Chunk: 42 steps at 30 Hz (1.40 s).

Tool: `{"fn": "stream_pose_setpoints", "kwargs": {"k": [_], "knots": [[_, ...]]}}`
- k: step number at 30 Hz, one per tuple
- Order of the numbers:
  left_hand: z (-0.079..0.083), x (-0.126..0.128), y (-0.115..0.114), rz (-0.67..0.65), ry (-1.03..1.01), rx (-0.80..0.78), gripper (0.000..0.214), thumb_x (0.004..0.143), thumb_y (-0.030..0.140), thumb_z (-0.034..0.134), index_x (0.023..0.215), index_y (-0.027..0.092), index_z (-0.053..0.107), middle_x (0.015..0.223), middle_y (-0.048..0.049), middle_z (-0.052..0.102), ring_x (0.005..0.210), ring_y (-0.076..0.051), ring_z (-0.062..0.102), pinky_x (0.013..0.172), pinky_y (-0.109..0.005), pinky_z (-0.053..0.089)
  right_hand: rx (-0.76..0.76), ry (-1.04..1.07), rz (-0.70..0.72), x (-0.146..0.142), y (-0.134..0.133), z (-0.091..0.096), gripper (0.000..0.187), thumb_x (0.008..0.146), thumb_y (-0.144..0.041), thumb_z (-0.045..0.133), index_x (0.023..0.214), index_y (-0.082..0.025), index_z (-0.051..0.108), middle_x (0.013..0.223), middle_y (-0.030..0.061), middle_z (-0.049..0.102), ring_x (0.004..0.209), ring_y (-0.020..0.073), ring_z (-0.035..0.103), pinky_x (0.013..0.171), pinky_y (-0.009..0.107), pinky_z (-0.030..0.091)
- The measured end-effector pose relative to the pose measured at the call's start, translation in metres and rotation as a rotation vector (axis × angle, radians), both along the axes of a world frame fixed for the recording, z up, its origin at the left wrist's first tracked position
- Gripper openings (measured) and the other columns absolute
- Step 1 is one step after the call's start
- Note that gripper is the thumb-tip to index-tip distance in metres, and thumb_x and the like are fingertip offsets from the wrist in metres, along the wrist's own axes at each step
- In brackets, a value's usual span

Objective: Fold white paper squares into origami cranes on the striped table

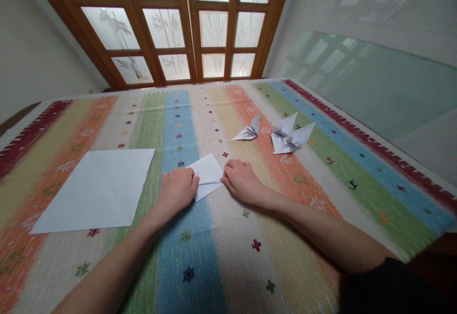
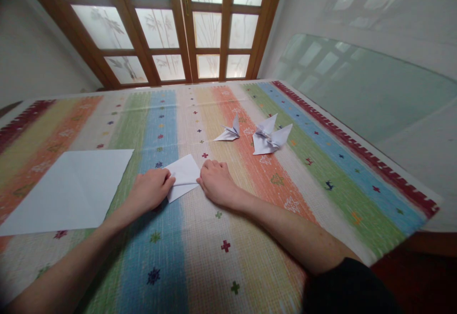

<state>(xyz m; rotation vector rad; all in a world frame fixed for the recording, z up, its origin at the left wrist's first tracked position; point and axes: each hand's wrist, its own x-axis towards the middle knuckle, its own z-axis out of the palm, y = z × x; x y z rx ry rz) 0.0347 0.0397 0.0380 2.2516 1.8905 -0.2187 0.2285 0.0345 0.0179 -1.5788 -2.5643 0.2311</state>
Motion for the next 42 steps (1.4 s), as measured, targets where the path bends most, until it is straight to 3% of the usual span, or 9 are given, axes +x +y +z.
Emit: {"fn": "stream_pose_setpoints", "kwargs": {"k": [7, 14, 18, 21, 24, 32, 42], "knots": [[-0.006, 0.000, -0.004, -0.010, 0.002, 0.051, 0.033, 0.096, 0.029, 0.036, 0.096, 0.015, 0.066, 0.100, -0.0147, 0.069, 0.100, -0.033, 0.061, 0.078, -0.044, 0.044, -0.016, 0.017, -0.053, 0.005, 0.000, 0.000, 0.020, 0.096, -0.026, 0.051, 0.092, -0.012, 0.065, 0.108, 0.0134, 0.062, 0.102, 0.0267, 0.054, 0.086, 0.040, 0.034], [-0.008, 0.000, -0.009, 0.000, -0.024, 0.079, 0.030, 0.096, 0.029, 0.037, 0.097, 0.016, 0.064, 0.099, -0.0126, 0.067, 0.099, -0.031, 0.059, 0.078, -0.042, 0.042, 0.006, 0.359, -0.075, 0.022, 0.007, -0.010, 0.014, 0.091, -0.021, 0.055, 0.079, -0.016, 0.060, 0.088, 0.0056, 0.062, 0.084, 0.0180, 0.055, 0.076, 0.032, 0.038], [-0.008, 0.000, -0.012, 0.007, -0.049, 0.105, 0.027, 0.096, 0.030, 0.039, 0.095, 0.017, 0.063, 0.098, -0.0116, 0.067, 0.097, -0.029, 0.059, 0.076, -0.039, 0.040, 0.201, 0.506, -0.034, 0.026, 0.004, -0.010, 0.011, 0.092, -0.019, 0.053, 0.088, -0.016, 0.062, 0.093, 0.0081, 0.065, 0.088, 0.0192, 0.057, 0.079, 0.033, 0.044], [-0.009, 0.000, -0.014, 0.010, -0.060, 0.127, 0.026, 0.095, 0.029, 0.040, 0.089, 0.018, 0.062, 0.094, -0.0102, 0.067, 0.094, -0.028, 0.058, 0.074, -0.037, 0.038, 0.339, 0.394, 0.241, 0.021, -0.004, -0.011, 0.018, 0.094, -0.019, 0.051, 0.104, -0.015, 0.065, 0.105, 0.0105, 0.068, 0.097, 0.0219, 0.059, 0.088, 0.037, 0.045], [-0.010, -0.001, -0.014, 0.007, -0.071, 0.150, 0.025, 0.094, 0.029, 0.040, 0.085, 0.019, 0.061, 0.091, -0.0091, 0.067, 0.092, -0.027, 0.058, 0.072, -0.036, 0.037, 0.328, 0.252, 0.429, 0.014, -0.010, -0.017, 0.022, 0.097, -0.018, 0.047, 0.108, -0.014, 0.066, 0.107, 0.0099, 0.071, 0.094, 0.0206, 0.062, 0.085, 0.036, 0.047], [-0.007, 0.002, -0.013, 0.044, -0.092, 0.172, 0.040, 0.096, 0.033, 0.033, 0.078, 0.019, 0.066, 0.086, -0.0094, 0.069, 0.088, -0.027, 0.060, 0.070, -0.037, 0.036, 0.325, 0.220, 0.421, 0.012, -0.009, -0.027, 0.023, 0.097, -0.016, 0.048, 0.109, -0.015, 0.068, 0.110, 0.0081, 0.073, 0.098, 0.0199, 0.065, 0.087, 0.035, 0.050], [-0.009, 0.001, -0.015, 0.003, -0.055, 0.192, 0.037, 0.095, 0.030, 0.036, 0.079, 0.019, 0.068, 0.088, -0.0095, 0.068, 0.091, -0.027, 0.061, 0.072, -0.038, 0.036, 0.332, 0.125, 0.408, 0.008, -0.015, -0.022, 0.020, 0.095, -0.014, 0.049, 0.104, -0.012, 0.067, 0.107, 0.0103, 0.073, 0.095, 0.0207, 0.066, 0.085, 0.035, 0.050]]}}
